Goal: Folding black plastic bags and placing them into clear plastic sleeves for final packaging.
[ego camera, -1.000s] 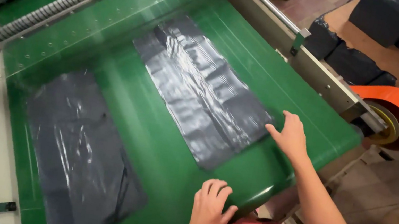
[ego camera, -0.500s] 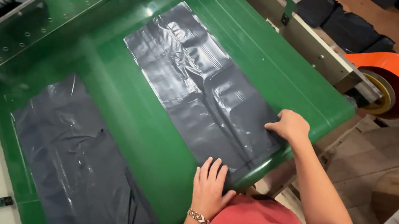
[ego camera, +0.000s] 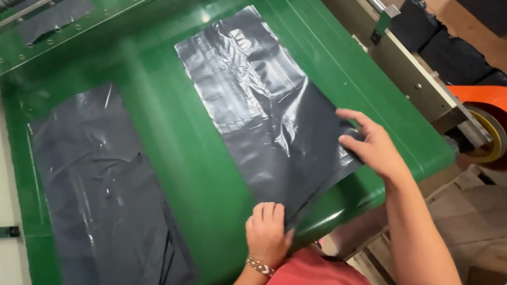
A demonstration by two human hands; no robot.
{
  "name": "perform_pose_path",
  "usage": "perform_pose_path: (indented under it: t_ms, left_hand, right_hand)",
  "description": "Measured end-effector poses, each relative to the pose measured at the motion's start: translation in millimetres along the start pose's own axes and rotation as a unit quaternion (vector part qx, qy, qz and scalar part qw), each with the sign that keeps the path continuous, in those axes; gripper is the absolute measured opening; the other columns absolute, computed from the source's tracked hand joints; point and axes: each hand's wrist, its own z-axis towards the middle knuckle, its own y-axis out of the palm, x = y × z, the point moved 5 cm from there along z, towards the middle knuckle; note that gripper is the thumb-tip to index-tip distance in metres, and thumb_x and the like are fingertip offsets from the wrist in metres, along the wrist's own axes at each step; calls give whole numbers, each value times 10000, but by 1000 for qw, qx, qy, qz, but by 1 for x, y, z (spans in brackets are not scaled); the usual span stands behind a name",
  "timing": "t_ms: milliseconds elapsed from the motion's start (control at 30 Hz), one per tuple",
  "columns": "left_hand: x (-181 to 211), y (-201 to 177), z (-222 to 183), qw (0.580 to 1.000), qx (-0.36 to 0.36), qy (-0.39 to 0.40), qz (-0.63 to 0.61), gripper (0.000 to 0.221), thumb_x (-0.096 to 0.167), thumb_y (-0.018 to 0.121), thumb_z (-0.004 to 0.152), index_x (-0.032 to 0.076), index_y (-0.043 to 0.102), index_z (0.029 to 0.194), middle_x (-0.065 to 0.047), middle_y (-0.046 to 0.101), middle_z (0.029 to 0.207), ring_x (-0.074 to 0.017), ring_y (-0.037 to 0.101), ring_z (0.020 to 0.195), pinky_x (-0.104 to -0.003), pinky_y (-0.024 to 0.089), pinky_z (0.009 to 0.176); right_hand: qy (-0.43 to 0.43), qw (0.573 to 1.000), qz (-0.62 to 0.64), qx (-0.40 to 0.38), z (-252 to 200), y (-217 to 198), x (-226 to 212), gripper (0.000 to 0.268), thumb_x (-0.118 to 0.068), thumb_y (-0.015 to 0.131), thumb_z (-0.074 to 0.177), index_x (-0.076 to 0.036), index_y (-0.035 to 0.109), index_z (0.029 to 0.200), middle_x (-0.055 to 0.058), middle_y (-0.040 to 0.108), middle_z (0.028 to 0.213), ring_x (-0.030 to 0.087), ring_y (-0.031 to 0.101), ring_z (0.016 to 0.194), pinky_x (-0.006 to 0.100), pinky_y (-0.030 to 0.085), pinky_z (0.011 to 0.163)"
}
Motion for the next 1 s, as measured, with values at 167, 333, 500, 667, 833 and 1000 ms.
perform_pose_path:
  t_ms: [167,333,500,667,833,1000]
  left_hand:
    - [-46,-22,-18,992,11,57,-112,393,190,656,755,40,613,1115,-133,667,1165,-306,650,1029,-411,518,833]
    - [-67,-110,-34,937,-183,-2,-296,159,335,617,900,180,607,933,-43,698,848,-334,680,727,-452,480,601]
    - [-89,-135,-19,839,-148,-35,-522,139,226,670,911,122,629,829,0,606,766,-148,543,692,-297,431,649]
    - [-182,-24,45,794,21,-209,-571,146,133,669,895,41,684,1008,-29,641,917,-150,561,845,-309,506,757]
    - [-265,66,124,650,156,-420,-614,545,297,681,988,-84,539,1351,-159,627,1176,-168,538,1019,-348,510,911]
    - [-281,113,137,802,12,-432,-413,229,392,756,844,195,727,957,-30,743,901,-208,700,865,-360,551,770]
  right_hand:
    - [-47,994,6,-100,-15,-18,3,309,-324,627,890,-106,754,1068,14,748,1117,119,658,1012,278,484,901]
    - [-60,930,18,-363,-73,-28,7,1143,-860,687,570,-115,544,1426,69,545,1517,220,498,1404,429,333,1148]
    - [-52,980,-84,-174,-71,-10,0,234,67,784,707,-130,818,830,-16,727,763,115,655,692,254,465,637]
    - [-120,982,-33,-143,28,19,14,126,-159,819,780,-95,712,765,1,623,803,147,572,747,322,465,694]
    - [-71,991,73,-87,167,66,43,107,-154,798,876,-90,721,913,-1,646,765,124,587,662,288,492,575]
    - [-4,999,33,-32,271,107,154,188,-190,761,915,-82,721,1064,134,705,924,216,652,830,375,534,670]
